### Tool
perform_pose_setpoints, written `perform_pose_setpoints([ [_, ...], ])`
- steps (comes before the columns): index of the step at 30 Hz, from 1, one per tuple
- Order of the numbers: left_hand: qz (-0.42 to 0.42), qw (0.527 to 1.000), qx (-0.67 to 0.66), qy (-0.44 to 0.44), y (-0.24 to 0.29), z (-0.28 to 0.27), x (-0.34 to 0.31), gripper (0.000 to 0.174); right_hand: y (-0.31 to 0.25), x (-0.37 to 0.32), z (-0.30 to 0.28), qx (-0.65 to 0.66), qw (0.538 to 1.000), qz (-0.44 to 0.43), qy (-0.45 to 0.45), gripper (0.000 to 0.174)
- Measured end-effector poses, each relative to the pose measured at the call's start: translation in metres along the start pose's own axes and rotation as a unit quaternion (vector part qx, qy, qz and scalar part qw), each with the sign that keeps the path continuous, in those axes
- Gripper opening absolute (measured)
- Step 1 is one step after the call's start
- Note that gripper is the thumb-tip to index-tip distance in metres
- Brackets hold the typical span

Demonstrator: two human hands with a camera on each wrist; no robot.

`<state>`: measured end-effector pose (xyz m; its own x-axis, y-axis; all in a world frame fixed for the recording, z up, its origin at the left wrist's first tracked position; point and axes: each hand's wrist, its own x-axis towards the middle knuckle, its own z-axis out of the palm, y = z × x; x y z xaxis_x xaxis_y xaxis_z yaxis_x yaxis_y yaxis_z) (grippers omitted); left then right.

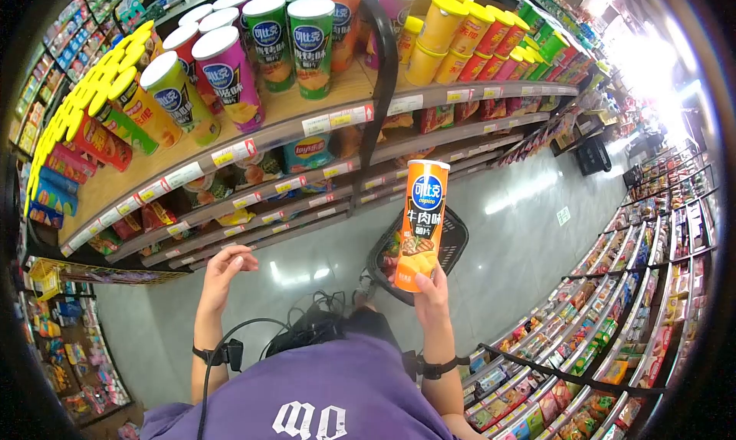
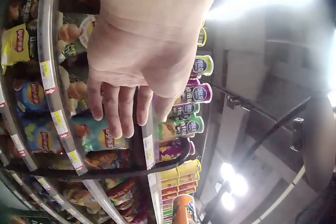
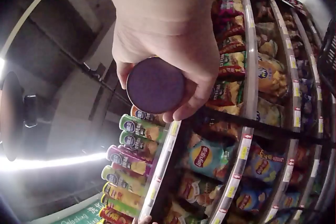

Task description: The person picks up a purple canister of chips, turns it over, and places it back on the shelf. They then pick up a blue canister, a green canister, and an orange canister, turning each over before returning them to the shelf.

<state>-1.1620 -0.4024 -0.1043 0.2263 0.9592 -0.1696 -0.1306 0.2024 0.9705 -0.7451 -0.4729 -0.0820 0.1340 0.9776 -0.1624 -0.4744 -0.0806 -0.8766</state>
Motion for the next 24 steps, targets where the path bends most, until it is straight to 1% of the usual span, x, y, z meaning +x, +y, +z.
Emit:
perform_pose_setpoints([
  [3,-0.005,1.000,0.003,0.000,0.004,0.011,0.010,0.030,-0.005,0.013,-0.009,0.017,1.000,0.014,-0.010,0.071],
  [8,0.013,0.999,0.020,0.028,0.006,0.039,0.032,0.031,-0.011,0.044,-0.033,0.014,1.000,0.015,-0.019,0.072],
  [10,0.018,0.999,0.018,0.040,0.009,0.051,0.041,0.030,-0.017,0.063,-0.047,0.010,0.999,0.020,-0.046,0.073],
  [12,0.028,0.999,0.014,0.040,0.017,0.072,0.063,0.030,-0.029,0.096,-0.066,0.021,0.997,0.016,-0.071,0.073],
  [14,0.030,0.997,0.040,0.054,0.021,0.085,0.080,0.030,-0.034,0.116,-0.075,0.034,0.996,0.017,-0.077,0.072],
  [15,0.030,0.996,0.052,0.060,0.022,0.092,0.088,0.030,-0.031,0.126,-0.081,0.018,0.998,0.009,-0.054,0.071],
  [16,0.034,0.996,0.054,0.062,0.023,0.098,0.096,0.031,-0.041,0.134,-0.080,0.011,0.997,0.020,-0.070,0.072],
  [20,0.034,0.994,0.064,0.088,0.033,0.124,0.115,0.031,-0.032,0.169,-0.105,0.010,0.994,0.028,-0.104,0.072],
  [24,0.042,0.991,0.086,0.097,0.036,0.141,0.123,0.034,-0.042,0.187,-0.110,0.016,0.989,0.048,-0.137,0.073],
])
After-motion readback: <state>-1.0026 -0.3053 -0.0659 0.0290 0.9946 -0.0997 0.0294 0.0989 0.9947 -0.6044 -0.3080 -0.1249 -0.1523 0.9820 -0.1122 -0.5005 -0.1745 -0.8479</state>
